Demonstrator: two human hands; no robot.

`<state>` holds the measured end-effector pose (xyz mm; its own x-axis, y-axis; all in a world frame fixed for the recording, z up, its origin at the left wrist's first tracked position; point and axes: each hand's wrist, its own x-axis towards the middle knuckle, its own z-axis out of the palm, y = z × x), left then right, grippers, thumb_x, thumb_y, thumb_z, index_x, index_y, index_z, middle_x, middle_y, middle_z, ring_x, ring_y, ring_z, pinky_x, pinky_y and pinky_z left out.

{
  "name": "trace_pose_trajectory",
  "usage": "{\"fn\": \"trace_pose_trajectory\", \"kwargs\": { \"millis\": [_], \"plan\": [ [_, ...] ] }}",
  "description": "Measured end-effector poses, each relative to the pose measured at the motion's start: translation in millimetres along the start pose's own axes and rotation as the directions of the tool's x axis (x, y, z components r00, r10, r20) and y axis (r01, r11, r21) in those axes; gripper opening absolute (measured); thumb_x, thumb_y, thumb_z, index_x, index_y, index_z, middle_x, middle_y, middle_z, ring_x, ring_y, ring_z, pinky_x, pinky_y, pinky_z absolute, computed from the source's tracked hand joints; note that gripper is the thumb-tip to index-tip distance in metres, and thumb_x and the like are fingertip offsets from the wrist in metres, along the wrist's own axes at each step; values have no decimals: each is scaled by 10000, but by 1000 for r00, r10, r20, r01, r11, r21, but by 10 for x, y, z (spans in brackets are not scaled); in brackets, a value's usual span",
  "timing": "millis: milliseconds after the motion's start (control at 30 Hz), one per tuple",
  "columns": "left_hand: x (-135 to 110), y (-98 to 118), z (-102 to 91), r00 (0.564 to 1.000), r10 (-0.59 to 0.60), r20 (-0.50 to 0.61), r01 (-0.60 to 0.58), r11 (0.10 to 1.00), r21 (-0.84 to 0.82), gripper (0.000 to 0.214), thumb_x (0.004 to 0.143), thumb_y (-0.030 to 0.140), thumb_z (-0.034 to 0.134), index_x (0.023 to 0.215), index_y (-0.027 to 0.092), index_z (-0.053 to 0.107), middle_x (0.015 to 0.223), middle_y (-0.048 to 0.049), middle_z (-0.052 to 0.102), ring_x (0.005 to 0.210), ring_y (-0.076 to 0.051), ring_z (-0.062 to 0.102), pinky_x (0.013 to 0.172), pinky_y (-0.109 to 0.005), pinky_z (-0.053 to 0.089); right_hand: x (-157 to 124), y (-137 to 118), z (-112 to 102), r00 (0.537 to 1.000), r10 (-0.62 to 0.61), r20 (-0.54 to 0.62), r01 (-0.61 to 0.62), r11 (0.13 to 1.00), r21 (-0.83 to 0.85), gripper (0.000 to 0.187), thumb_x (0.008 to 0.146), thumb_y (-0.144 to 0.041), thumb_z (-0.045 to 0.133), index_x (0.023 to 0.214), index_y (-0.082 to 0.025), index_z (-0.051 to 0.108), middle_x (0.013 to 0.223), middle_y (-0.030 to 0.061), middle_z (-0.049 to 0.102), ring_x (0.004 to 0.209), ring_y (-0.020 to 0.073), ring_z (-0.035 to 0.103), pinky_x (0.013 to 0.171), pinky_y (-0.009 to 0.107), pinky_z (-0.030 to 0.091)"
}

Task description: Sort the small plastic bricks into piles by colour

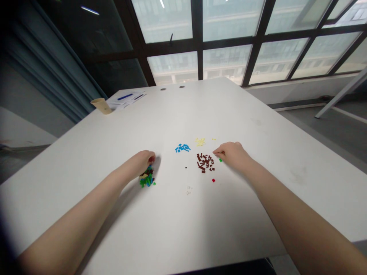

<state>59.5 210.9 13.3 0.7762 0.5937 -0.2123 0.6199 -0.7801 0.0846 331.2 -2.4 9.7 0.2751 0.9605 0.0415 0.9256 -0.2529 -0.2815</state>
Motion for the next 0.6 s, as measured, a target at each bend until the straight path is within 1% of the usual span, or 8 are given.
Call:
{"fn": "trace_pose_trajectory", "kwargs": {
  "millis": [100, 233, 333, 400, 467, 533, 600],
  "plan": [
    [-9, 17, -19, 1000, 4, -14, -4, 1000, -13, 202, 666, 108, 429, 743, 189, 598, 782, -76, 642, 656, -167, 544, 591, -252, 356, -22, -31, -43, 1000, 3, -31, -2, 999, 39, 231, 791, -257, 491, 872, -252, 707, 797, 20, 695, 702, 157, 593, 618, 262, 382],
    [-31, 71, -82, 999, 23, -37, -25, 998, -52, 202, 676, 99, 406, 763, 168, 575, 782, -69, 619, 678, -159, 542, 624, -253, 377, -45, -145, -56, 994, -68, -83, 73, 996, 49, 236, 809, -268, 479, 867, -237, 706, 773, 33, 688, 696, 160, 578, 604, 259, 367],
    [-88, 159, -153, 992, 97, -85, -113, 971, -210, 164, 686, 110, 422, 779, 166, 544, 798, -53, 596, 694, -146, 537, 637, -248, 402, -72, -291, -51, 981, -153, -120, 159, 986, 49, 252, 832, -277, 459, 859, -224, 704, 743, 43, 680, 685, 155, 562, 618, 264, 354],
    [-152, 258, -201, 978, 174, -110, -203, 911, -360, 117, 710, 135, 438, 785, 173, 519, 806, -38, 579, 695, -133, 533, 642, -244, 419, -100, -414, -38, 970, -205, -133, 215, 974, 66, 259, 842, -272, 450, 831, -219, 704, 713, 43, 672, 671, 148, 551, 633, 269, 346],
    [-231, 391, -243, 959, 254, -127, -283, 831, -478, 81, 741, 155, 444, 792, 181, 501, 812, -24, 565, 700, -119, 528, 656, -240, 433, -138, -546, -12, 961, -234, -150, 252, 960, 121, 253, 842, -261, 455, 804, -218, 701, 698, 38, 667, 676, 143, 546, 654, 273, 344],
    [-312, 539, -267, 936, 310, -168, -350, 754, -556, 62, 767, 168, 447, 800, 183, 498, 805, -18, 556, 713, -114, 523, 673, -240, 442, -182, -670, 27, 952, -239, -189, 277, 938, 209, 225, 826, -242, 477, 806, -219, 700, 685, 29, 657, 671, 135, 537, 664, 269, 349],
    [-382, 677, -267, 914, 337, -228, -404, 685, -607, 73, 791, 178, 450, 836, 182, 506, 821, -23, 560, 746, -116, 526, 704, -247, 449, -226, -774, 70, 950, -223, -220, 285, 907, 310, 200, 802, -223, 500, 823, -218, 699, 646, 17, 629, 632, 122, 512, 641, 255, 354]
  ]
}}
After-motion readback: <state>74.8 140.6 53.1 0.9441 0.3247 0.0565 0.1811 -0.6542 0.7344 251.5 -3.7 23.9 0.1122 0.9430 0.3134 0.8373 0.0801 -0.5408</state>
